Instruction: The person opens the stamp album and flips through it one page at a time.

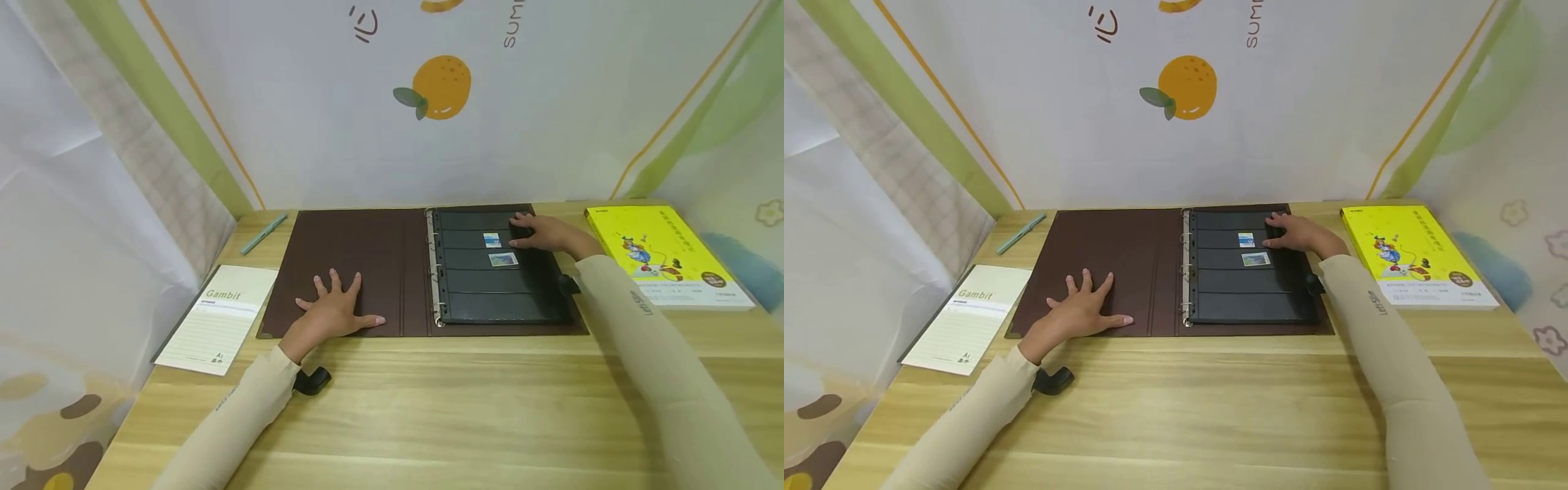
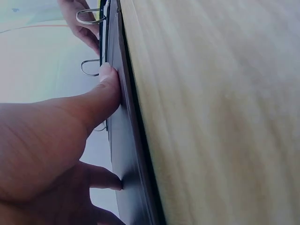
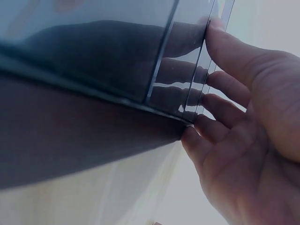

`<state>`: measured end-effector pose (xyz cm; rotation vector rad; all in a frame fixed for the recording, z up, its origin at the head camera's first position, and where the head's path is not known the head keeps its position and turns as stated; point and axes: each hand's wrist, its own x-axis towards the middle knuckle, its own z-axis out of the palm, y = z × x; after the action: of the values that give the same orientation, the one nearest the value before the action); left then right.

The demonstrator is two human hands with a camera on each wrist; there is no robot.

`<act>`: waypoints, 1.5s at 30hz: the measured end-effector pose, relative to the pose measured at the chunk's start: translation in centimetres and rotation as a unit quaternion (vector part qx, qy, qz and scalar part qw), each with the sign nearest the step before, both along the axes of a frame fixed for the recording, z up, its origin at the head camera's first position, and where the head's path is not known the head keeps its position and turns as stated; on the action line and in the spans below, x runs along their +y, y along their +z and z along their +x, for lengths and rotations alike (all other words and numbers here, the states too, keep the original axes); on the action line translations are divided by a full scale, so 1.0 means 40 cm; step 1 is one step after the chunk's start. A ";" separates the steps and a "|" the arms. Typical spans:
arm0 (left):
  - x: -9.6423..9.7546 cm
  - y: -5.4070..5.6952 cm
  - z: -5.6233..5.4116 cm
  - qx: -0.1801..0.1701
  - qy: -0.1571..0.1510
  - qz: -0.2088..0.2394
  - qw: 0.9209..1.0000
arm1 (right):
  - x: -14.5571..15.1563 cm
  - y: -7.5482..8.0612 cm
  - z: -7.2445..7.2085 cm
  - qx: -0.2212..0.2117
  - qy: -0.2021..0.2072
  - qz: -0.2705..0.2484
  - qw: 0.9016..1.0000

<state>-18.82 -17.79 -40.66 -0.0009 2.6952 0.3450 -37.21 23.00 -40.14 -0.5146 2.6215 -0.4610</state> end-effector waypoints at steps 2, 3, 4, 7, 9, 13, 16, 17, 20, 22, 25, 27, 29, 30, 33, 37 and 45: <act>-0.003 -0.002 0.001 0.004 -0.002 0.001 1.000 | -0.002 0.000 -0.002 -0.002 0.001 -0.003 1.000; -0.003 -0.003 0.001 0.005 -0.003 0.002 1.000 | -0.002 0.000 -0.003 -0.002 0.001 -0.004 1.000; -0.004 -0.003 0.000 0.006 -0.003 0.002 1.000 | -0.001 0.000 -0.004 -0.003 0.000 -0.004 1.000; -0.004 -0.002 -0.001 0.010 -0.005 0.006 1.000 | 0.001 0.000 -0.005 -0.003 -0.002 -0.002 1.000; -0.003 0.000 -0.001 0.013 -0.006 0.010 1.000 | 0.003 0.000 -0.004 -0.004 -0.004 -0.001 1.000; -0.002 0.002 0.001 0.013 -0.004 0.016 1.000 | 0.005 0.001 -0.002 -0.007 -0.004 -0.004 1.000; 0.001 0.001 0.002 0.013 -0.002 0.018 1.000 | 0.009 0.000 -0.001 -0.007 0.000 -0.007 1.000; 0.003 0.000 0.001 0.014 -0.004 0.019 1.000 | 0.013 -0.001 -0.001 -0.006 0.001 -0.007 1.000; 0.012 0.000 -0.001 0.015 -0.006 0.021 1.000 | 0.024 -0.001 -0.001 -0.003 0.003 -0.007 1.000; 0.017 0.000 -0.004 0.013 -0.005 0.021 1.000 | 0.031 -0.001 -0.001 -0.004 0.007 -0.010 1.000; 0.020 0.000 -0.005 0.011 -0.004 0.021 1.000 | 0.035 -0.001 -0.004 -0.005 0.013 -0.012 1.000; 0.020 0.000 -0.005 0.011 -0.004 0.022 1.000 | 0.037 -0.001 -0.006 -0.006 0.013 -0.015 1.000; 0.020 0.000 -0.004 0.010 -0.006 0.021 1.000 | 0.037 -0.001 -0.005 -0.008 0.011 -0.017 1.000; 0.019 0.000 -0.004 0.010 -0.008 0.020 1.000 | 0.037 -0.001 -0.006 -0.009 0.009 -0.017 1.000; 0.021 0.000 -0.006 0.009 -0.009 0.018 1.000 | 0.039 0.001 -0.007 -0.011 0.003 -0.017 1.000; 0.018 -0.002 -0.003 0.006 -0.007 0.012 1.000 | 0.032 -0.002 -0.009 -0.007 0.002 -0.013 1.000; 0.009 -0.014 0.016 0.004 -0.006 -0.004 1.000 | 0.004 -0.021 0.000 0.021 0.017 -0.023 0.999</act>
<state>-18.18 -17.41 -41.20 0.0159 2.7031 0.3323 -37.22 23.17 -40.97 -0.5889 2.6426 -0.5046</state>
